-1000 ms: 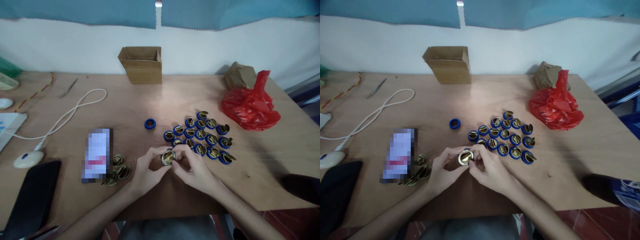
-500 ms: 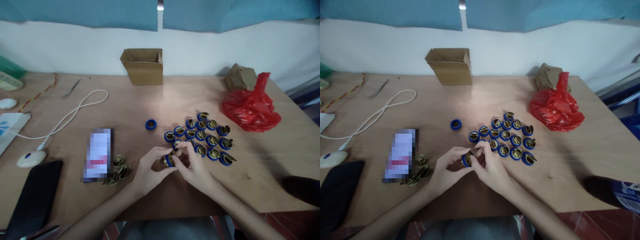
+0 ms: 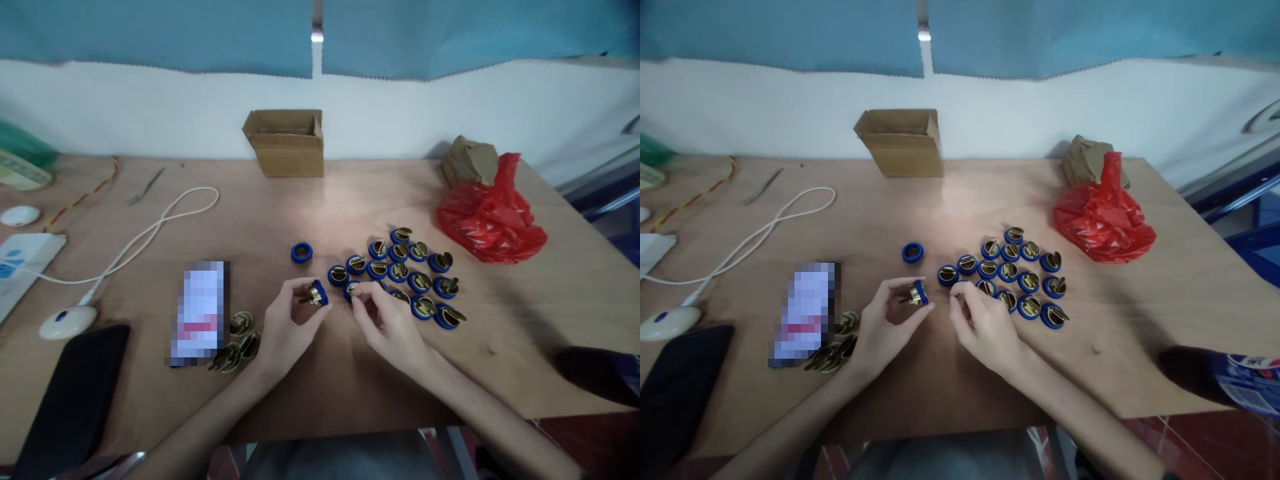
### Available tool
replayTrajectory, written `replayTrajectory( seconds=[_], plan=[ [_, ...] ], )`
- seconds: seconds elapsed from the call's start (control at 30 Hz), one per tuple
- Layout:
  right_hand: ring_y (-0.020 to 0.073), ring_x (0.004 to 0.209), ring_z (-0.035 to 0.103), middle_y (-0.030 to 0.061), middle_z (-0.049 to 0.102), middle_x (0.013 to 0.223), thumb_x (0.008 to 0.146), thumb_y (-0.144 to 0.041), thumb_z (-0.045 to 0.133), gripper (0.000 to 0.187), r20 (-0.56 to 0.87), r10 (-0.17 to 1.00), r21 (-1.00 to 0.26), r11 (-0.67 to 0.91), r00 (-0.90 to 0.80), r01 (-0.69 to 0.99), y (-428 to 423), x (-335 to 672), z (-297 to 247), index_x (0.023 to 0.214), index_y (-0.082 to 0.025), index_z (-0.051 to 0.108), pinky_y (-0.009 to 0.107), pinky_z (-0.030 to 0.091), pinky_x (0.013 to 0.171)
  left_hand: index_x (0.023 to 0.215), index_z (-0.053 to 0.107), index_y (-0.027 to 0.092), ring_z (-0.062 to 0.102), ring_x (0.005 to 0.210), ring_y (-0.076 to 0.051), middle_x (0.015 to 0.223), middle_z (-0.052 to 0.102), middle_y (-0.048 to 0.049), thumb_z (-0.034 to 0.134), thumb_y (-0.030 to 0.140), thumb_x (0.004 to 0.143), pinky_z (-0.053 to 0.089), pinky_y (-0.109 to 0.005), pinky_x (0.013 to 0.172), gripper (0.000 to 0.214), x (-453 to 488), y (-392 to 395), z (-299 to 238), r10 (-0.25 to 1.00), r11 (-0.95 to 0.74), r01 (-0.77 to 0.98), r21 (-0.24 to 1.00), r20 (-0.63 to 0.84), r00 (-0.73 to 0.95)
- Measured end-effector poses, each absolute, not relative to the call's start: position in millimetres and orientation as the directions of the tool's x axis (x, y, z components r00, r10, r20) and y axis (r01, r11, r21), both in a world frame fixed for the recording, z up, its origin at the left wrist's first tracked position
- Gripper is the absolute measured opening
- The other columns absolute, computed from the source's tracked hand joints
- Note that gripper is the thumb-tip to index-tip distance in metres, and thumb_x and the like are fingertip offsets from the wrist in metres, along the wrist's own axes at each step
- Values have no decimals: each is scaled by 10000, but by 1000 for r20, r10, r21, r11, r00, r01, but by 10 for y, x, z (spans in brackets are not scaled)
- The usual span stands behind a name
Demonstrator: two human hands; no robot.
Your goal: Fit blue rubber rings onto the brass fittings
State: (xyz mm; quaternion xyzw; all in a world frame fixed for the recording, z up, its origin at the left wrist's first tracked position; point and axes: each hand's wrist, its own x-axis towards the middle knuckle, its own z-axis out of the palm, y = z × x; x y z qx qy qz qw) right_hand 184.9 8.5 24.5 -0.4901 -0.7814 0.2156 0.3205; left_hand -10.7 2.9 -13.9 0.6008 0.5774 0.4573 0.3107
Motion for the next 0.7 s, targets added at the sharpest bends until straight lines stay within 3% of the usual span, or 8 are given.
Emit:
replayTrajectory(
  seconds=[0.1, 0.2, 0.27, 0.43, 0.57, 0.7],
  plan=[
    [158, 622, 620, 43, 675, 784, 1002, -222, 449, 162, 269, 855, -356, 516, -444, 779, 279, 1838, 453, 946, -174, 593, 264, 390, 550, 1125, 611, 224, 675, 999, -189, 1071, 678, -30, 793, 255, 795, 564, -345, 922, 378, -116, 24, -138, 961, -202, 397, 895, 259, -97],
    [200, 675, 638, 95, 700, 859, 986, -209, 477, 177, 105, 834, -144, 551, -541, 822, 634, 1756, 626, 892, -149, 614, 295, 338, 542, 1092, 620, 224, 682, 993, -173, 1048, 680, -24, 774, 249, 809, 570, -316, 911, 323, -105, 20, -123, 958, -221, 319, 922, 267, -107],
    [212, 727, 650, 109, 717, 946, 980, -213, 505, 147, 56, 813, -150, 581, -580, 800, 927, 1653, 648, 989, -138, 631, 298, 349, 564, 1091, 632, 223, 698, 964, -164, 1030, 701, -23, 769, 237, 808, 580, -298, 888, 315, -88, 25, -117, 971, -182, 246, 952, 214, -111],
    [230, 1012, 651, 109, 699, 1182, 927, -281, 654, 308, -33, 606, -375, 730, -795, 571, 1477, 1324, 423, 1207, -161, 611, 286, 445, 763, 1120, 645, 211, 732, 966, -175, 1023, 749, -39, 792, 245, 764, 607, -303, 875, 386, -67, 82, -129, 997, -43, -12, 999, 42, -69],
    [269, 992, 664, 145, 706, 1159, 920, -282, 658, 237, -51, 632, -369, 708, -773, 603, 1533, 1175, 275, 1108, -138, 647, 325, 465, 773, 1096, 660, 191, 748, 975, -202, 1038, 764, -55, 828, 251, 698, 622, -340, 894, 436, -103, 142, -114, 998, 16, -97, 995, -22, -57],
    [256, 1061, 654, 131, 700, 1184, 950, -293, 624, 295, 25, 672, -399, 686, -740, 609, 1411, 1260, 406, 1202, -141, 610, 335, 482, 862, 1097, 659, 178, 760, 941, -205, 1045, 768, -68, 836, 248, 676, 636, -349, 877, 462, -118, 153, -98, 996, 39, -106, 994, -48, -80]
  ],
)
